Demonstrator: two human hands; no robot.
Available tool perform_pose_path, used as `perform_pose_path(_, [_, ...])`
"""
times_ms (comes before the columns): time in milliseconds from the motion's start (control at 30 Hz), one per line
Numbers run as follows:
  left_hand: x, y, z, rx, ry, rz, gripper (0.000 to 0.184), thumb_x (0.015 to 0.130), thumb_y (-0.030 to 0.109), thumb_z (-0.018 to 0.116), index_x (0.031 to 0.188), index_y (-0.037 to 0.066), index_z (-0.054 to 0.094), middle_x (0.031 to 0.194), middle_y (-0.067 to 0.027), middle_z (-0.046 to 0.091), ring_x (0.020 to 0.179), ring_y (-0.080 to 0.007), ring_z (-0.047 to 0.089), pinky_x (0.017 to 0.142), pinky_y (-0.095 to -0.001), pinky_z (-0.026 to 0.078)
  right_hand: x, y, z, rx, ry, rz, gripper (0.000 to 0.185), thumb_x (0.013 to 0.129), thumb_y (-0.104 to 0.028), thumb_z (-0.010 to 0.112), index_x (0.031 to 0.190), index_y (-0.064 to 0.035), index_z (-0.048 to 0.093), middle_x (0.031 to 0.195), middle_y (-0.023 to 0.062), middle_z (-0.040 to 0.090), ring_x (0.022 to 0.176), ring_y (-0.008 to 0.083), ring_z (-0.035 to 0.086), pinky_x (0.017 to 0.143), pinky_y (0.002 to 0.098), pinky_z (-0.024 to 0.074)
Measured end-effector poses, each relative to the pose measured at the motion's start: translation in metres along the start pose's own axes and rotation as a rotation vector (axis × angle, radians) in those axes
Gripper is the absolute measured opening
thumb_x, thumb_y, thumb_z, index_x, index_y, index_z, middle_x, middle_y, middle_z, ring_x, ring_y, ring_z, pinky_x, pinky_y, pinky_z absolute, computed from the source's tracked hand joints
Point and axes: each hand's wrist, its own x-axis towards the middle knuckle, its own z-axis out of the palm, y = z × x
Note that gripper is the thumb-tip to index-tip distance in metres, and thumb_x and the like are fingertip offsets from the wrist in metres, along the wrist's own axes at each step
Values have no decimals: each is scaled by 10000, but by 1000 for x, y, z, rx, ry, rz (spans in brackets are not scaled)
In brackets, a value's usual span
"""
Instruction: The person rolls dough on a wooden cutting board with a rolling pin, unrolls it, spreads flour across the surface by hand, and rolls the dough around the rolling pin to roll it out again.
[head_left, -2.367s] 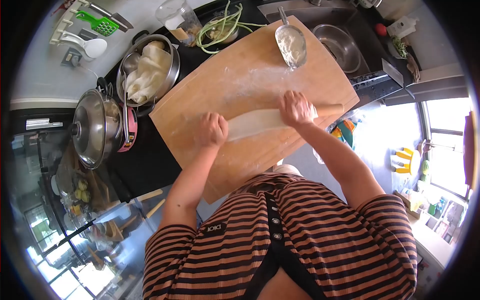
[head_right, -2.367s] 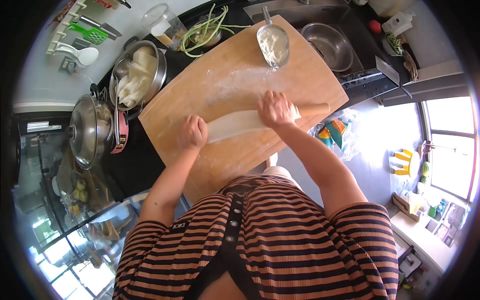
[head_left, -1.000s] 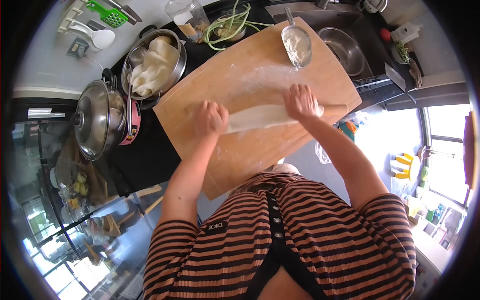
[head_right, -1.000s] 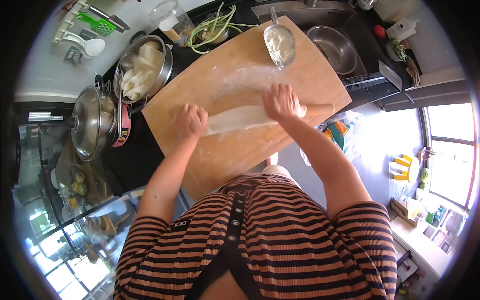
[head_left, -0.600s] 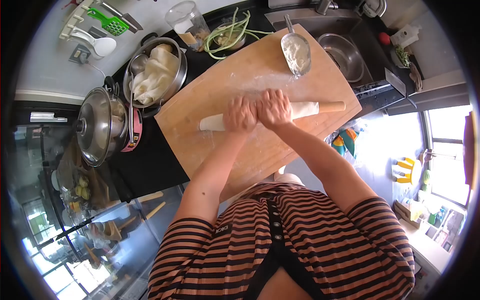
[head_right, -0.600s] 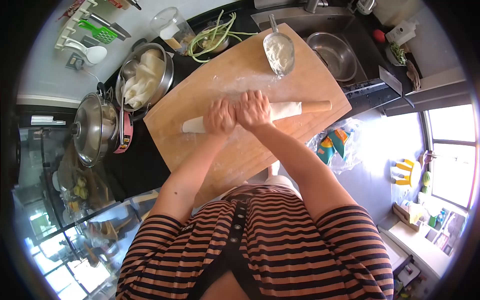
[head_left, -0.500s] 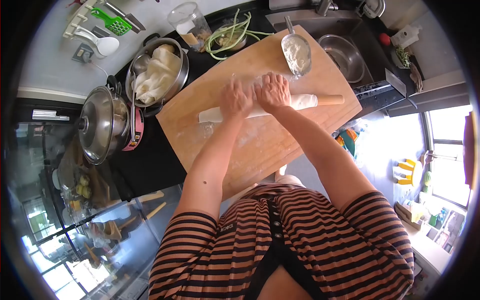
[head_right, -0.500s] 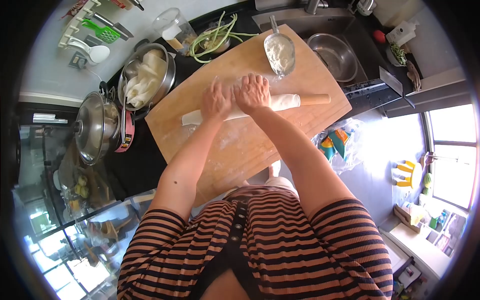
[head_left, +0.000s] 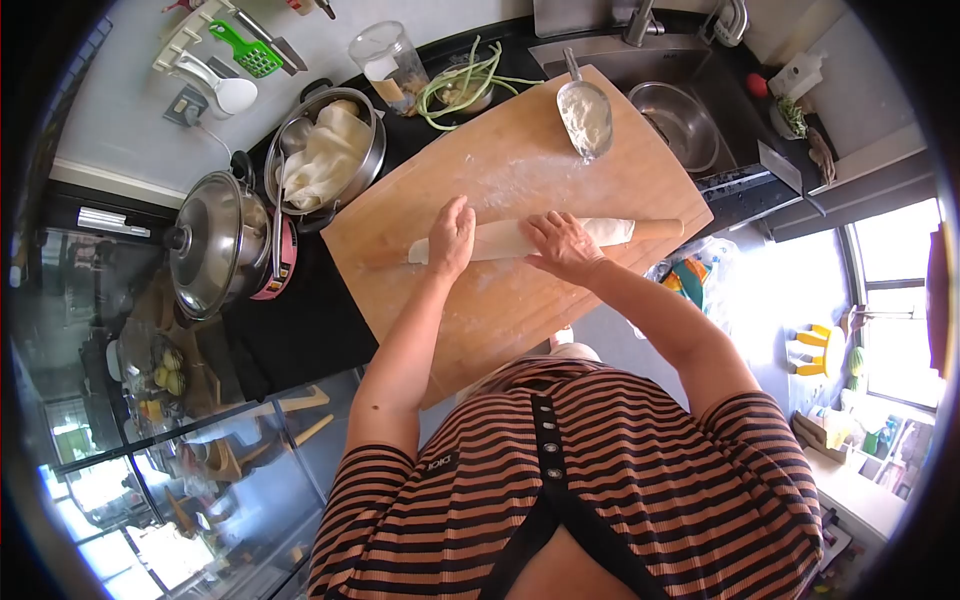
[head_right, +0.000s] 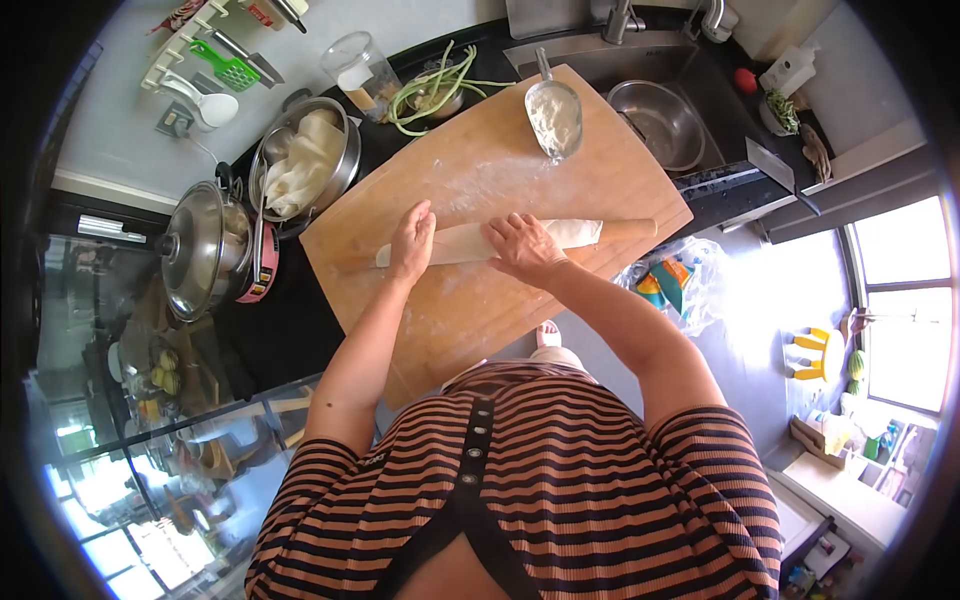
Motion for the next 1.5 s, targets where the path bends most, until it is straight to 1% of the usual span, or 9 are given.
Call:
perform_pose_path(200, [4,7,-4,1,-75,-13,409,919,288,513,1180,-24,550,1140,-213,601,1054,-336,582,906,-372,456,19,32,4,-83,-86,-246,182,794,-197,591,921,-68,572,900,81,603,892,241,585,698,364,491])
perform_pose_path(267, [7,4,-6,-48,-95,-52,440,906,311,526,1176,-35,552,1137,-223,604,1059,-336,584,906,-369,456,50,40,-4,-226,-179,53,104,790,-161,557,857,-83,572,834,83,606,863,242,597,664,375,498])
perform_pose_path(367, [18,-1,-3,-100,-120,-140,502,874,352,559,1167,-56,555,1146,-240,599,1077,-335,582,911,-365,454,81,65,-8,-192,169,496,140,852,-202,526,884,-77,581,925,96,606,886,282,586,716,393,498])
perform_pose_path(433, [27,-5,-3,-44,-152,-177,543,849,371,588,1166,-69,552,1157,-247,595,1086,-334,581,915,-364,452,77,58,-18,-34,233,529,271,873,-277,524,1008,-52,587,1111,140,572,1019,330,545,839,428,469])
perform_pose_path(567, [44,-3,4,250,-197,-212,583,759,381,677,1129,-56,566,1113,-229,616,1014,-318,612,867,-371,476,19,15,5,-49,40,370,537,881,-376,516,1273,-11,478,1387,186,389,1260,381,370,1061,500,273])
perform_pose_path(633, [52,4,4,413,-255,-192,556,719,367,709,1072,-46,589,1065,-216,634,957,-308,630,824,-373,495,-13,-8,8,-29,-49,305,549,885,-382,512,1274,3,471,1345,176,446,1250,356,390,1080,498,246])
perform_pose_path(833, [56,18,-7,428,-503,-236,368,710,323,694,884,6,626,840,-164,661,817,-264,643,728,-357,507,-64,-45,-5,7,139,140,549,710,-196,684,1190,3,508,1146,141,545,1091,304,496,1011,507,344])
perform_pose_path(1067, [48,-12,0,278,-334,-115,293,764,288,645,884,21,642,818,-142,677,775,-259,649,709,-370,496,-92,-43,-11,3,7,206,576,611,-211,711,1128,-21,543,997,94,581,959,257,542,911,403,393])
perform_pose_path(1500, [95,-55,-37,140,-50,-355,361,740,345,681,874,10,682,789,-124,682,729,-210,650,687,-340,498,-32,-8,-23,-36,91,120,305,696,-111,613,984,-37,544,928,88,536,951,265,522,919,420,385])
